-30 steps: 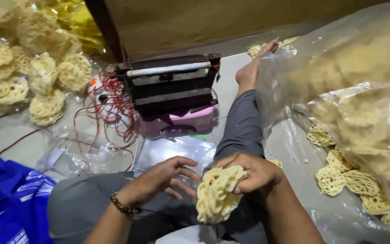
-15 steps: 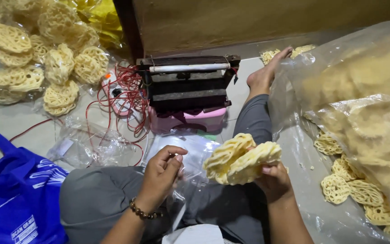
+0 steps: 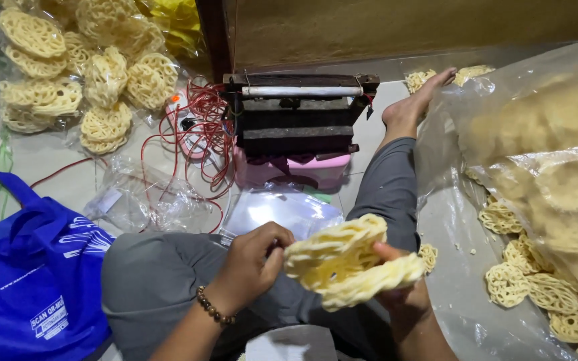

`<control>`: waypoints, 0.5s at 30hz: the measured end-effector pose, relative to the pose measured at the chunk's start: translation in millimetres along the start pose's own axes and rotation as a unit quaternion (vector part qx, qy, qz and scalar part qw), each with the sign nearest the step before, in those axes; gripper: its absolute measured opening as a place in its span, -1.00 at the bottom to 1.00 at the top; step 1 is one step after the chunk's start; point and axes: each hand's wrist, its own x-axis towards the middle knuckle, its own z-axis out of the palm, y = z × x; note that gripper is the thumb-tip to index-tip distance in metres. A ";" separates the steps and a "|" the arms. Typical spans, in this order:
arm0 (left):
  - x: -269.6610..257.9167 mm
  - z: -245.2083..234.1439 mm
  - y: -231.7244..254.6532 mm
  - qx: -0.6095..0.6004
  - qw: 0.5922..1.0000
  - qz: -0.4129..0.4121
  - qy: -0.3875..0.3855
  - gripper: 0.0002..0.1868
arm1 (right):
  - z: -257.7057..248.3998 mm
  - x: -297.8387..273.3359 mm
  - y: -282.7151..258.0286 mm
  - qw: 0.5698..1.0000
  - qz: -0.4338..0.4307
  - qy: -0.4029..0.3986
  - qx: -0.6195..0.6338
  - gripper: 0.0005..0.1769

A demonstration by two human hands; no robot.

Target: Manually placing individual lattice-patterned snacks into plastic bags for packaging on a production floor.

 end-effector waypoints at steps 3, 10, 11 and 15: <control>1.8 -1.0 -3.3 0.098 0.994 -0.024 -0.034 -0.71 | 60.9 20.2 -40.9 0.970 -0.074 -0.221 -0.072 -0.31; 8.7 -16.2 7.3 0.219 0.975 -0.026 -0.012 -0.43 | 108.6 32.1 -80.5 0.835 -0.123 -0.248 -0.476 -0.65; 10.1 -17.9 8.1 0.227 0.973 -0.027 -0.010 -0.37 | 111.5 32.9 -83.4 0.792 -0.136 -0.252 -0.539 -0.59; 13.9 -14.4 13.1 0.224 0.974 -0.026 0.000 -0.49 | 109.3 29.5 -81.2 0.721 -0.118 -0.251 -0.635 -0.33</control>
